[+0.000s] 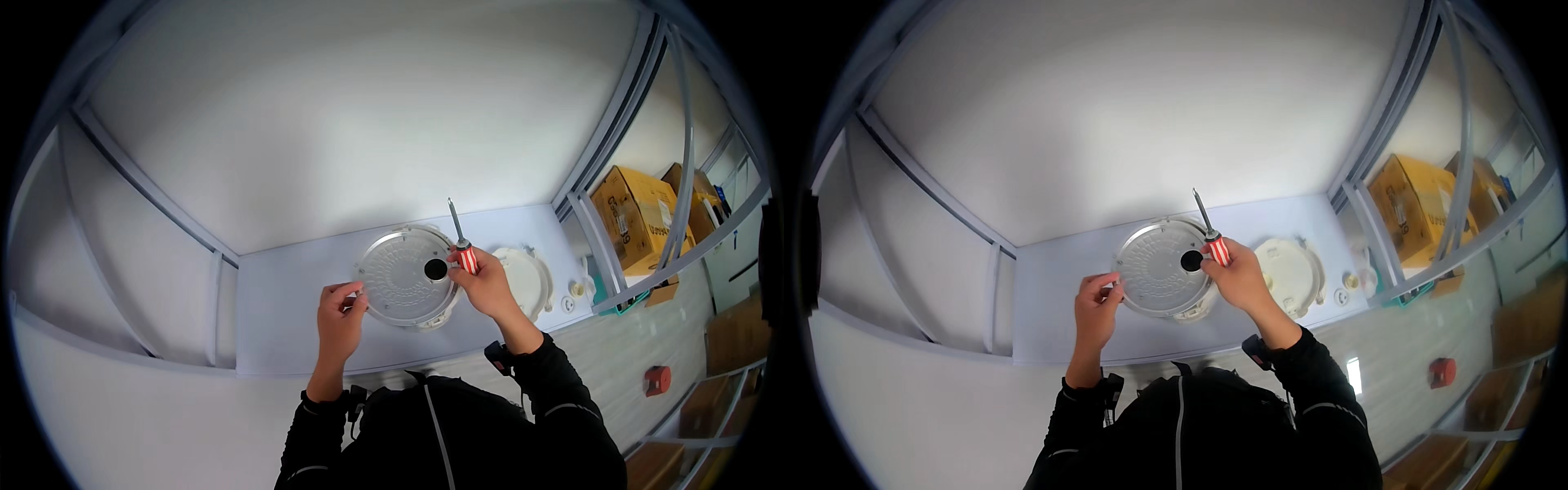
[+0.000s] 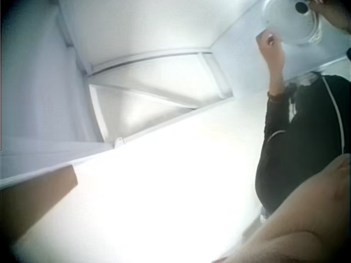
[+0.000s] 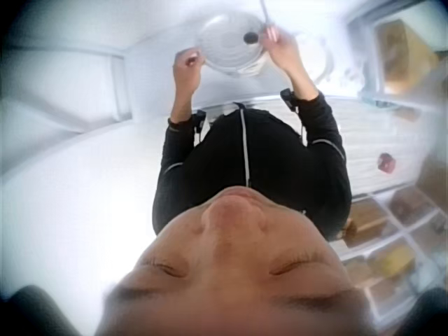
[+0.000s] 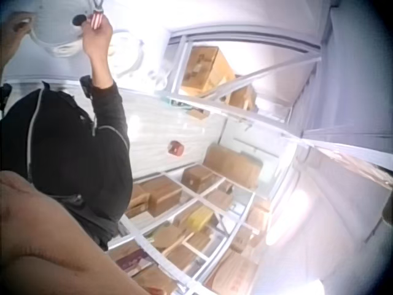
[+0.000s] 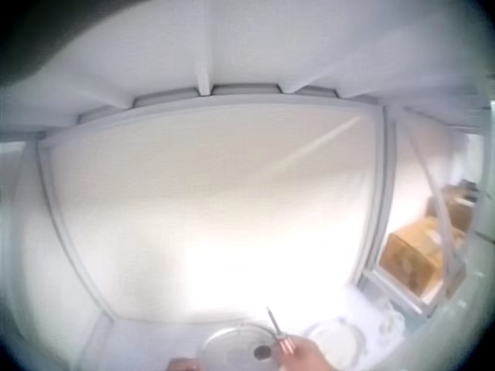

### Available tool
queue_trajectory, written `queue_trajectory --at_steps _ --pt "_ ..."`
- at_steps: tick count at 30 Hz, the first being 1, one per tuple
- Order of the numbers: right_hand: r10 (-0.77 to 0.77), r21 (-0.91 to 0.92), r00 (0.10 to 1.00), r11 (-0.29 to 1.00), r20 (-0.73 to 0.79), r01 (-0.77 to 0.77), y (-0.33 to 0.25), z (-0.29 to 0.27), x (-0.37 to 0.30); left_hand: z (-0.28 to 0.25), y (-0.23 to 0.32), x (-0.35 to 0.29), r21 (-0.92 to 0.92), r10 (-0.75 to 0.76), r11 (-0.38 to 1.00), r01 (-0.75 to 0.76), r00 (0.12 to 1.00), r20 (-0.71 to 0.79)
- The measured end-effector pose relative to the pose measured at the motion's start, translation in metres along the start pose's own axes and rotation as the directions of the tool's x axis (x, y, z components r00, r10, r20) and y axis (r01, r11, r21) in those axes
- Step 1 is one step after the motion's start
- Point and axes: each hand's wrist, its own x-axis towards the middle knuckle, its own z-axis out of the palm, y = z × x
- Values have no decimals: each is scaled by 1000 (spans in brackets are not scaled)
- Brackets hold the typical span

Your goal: The person uses a screwdriver to tighten screws on the lid of a white cylindrical appliance, then removes the lid to inspect the interior. They continue to tighten screws on the lid and the body of the appliance, then place the lid back on.

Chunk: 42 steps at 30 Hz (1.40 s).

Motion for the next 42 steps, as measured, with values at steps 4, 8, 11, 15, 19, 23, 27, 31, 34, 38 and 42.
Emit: queue_trajectory --at_steps 4,8,11,15,19,23,27,31,34,38,42 --pt "8 -32 1000 999 29 -7 10 -11 13 17 -2 -1 96 -50 994 53 998 -35" --pt "-58 -21 998 998 21 59 15 -9 24 28 2 -5 115 -29 993 39 996 -83" --pt "-114 -89 993 989 28 116 22 -10 35 33 0 -6 132 -20 991 33 995 -96" --pt "-91 -101 995 990 37 95 24 -10 41 35 0 -5 209 -15 977 35 995 -95" --pt "-81 -106 996 991 44 85 26 -11 43 37 1 -4 262 -14 964 40 995 -98" --pt "-44 -140 995 989 84 55 25 -13 46 37 -1 -3 268 -16 962 45 994 -108" --pt "-212 -223 976 950 53 218 34 -12 46 39 2 -2 260 -33 964 57 995 -95" --pt "-318 -240 947 916 49 320 39 -11 46 41 -4 0 264 8 964 19 995 -102" --pt "-313 -263 948 911 61 318 39 -11 47 38 -11 0 355 50 935 -13 994 -95" --pt "-309 -288 949 905 58 313 42 -12 47 39 -19 -1 268 64 963 -38 994 -89" --pt "-324 -297 945 898 54 325 47 -14 49 39 -28 -5 -16 -42 999 41 998 -47"
